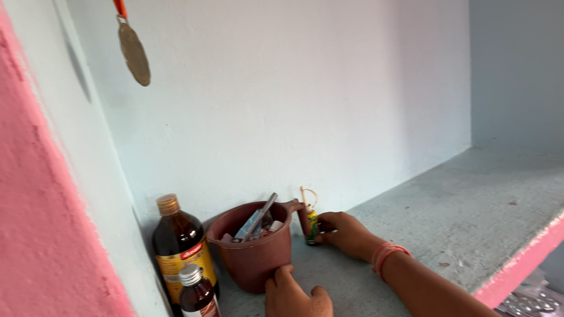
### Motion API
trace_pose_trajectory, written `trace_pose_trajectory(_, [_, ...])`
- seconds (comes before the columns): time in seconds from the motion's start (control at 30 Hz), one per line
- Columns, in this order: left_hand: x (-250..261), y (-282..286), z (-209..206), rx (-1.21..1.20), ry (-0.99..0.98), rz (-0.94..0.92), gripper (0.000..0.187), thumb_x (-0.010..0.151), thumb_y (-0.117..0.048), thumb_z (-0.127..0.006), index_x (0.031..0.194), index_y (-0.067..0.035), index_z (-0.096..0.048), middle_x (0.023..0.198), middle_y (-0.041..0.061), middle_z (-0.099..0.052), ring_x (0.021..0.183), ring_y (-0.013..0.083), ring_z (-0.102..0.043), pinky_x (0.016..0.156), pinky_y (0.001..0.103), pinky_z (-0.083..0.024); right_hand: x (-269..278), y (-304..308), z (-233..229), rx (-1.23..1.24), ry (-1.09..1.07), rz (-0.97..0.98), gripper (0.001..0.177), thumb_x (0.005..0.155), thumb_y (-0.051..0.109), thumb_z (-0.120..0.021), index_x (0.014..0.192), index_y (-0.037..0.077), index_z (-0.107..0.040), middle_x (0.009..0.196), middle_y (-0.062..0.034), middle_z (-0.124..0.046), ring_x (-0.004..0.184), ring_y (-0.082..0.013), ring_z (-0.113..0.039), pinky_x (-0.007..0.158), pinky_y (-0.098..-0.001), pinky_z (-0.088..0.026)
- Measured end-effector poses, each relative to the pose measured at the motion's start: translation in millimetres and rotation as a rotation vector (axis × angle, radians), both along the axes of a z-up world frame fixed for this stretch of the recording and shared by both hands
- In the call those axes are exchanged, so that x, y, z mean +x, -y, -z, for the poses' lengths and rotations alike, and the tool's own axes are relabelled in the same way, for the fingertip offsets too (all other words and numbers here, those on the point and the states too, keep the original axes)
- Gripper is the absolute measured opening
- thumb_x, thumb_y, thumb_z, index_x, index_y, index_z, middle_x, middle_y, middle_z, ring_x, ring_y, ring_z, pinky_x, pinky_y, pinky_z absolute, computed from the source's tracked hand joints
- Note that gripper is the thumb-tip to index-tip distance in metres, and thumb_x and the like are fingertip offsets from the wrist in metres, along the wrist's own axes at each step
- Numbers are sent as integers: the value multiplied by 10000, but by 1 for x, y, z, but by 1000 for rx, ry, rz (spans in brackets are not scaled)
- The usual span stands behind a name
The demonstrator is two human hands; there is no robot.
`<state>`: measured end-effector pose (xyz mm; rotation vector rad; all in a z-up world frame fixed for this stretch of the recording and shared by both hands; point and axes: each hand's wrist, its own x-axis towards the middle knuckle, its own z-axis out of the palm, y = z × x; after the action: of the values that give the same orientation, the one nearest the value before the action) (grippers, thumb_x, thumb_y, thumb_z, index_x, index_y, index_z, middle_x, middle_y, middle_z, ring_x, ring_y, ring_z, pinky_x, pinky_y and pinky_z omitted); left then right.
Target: The person removes various bottles, jars, a remote control, a cloth pouch and other small items from a built-in bedroom shelf and places them on the bed. They wipe the empty shelf with a dark cloth, then carry the items back one at a time and arrange them in a row on the shelf.
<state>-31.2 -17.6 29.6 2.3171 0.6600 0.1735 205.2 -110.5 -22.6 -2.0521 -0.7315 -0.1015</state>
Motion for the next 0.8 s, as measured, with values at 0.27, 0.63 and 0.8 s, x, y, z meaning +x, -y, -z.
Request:
trace_pose_trajectory(0.27, [-2,3,1,11,17,-14,624,929,-222,-610,1506,-129,-392,1434,99,-475,1336,233,-551,1115,387,-483,-21,-6,-11,-84,-45,23,400,894,155,-713,1289,93,-689,1257,-79,-748,1193,-199,-694,1039,-344,-526])
trace_pose_trajectory(0.63, [-2,1,9,29,90,-5,615,901,-213,-600,1481,-113,-421,1411,109,-490,1336,254,-547,1104,407,-484,-16,-6,-6,-101,-5,-23,420,901,135,-707,1318,94,-679,1281,-83,-733,1207,-212,-680,1055,-352,-511])
trace_pose_trajectory(0.8, [2,-1,16,41,134,-27,618,883,-221,-617,1466,-125,-438,1426,113,-496,1326,274,-549,1102,410,-471,-8,0,2,-57,-5,81,553,886,48,-687,1417,113,-546,1327,-78,-685,1200,-215,-650,1044,-356,-509])
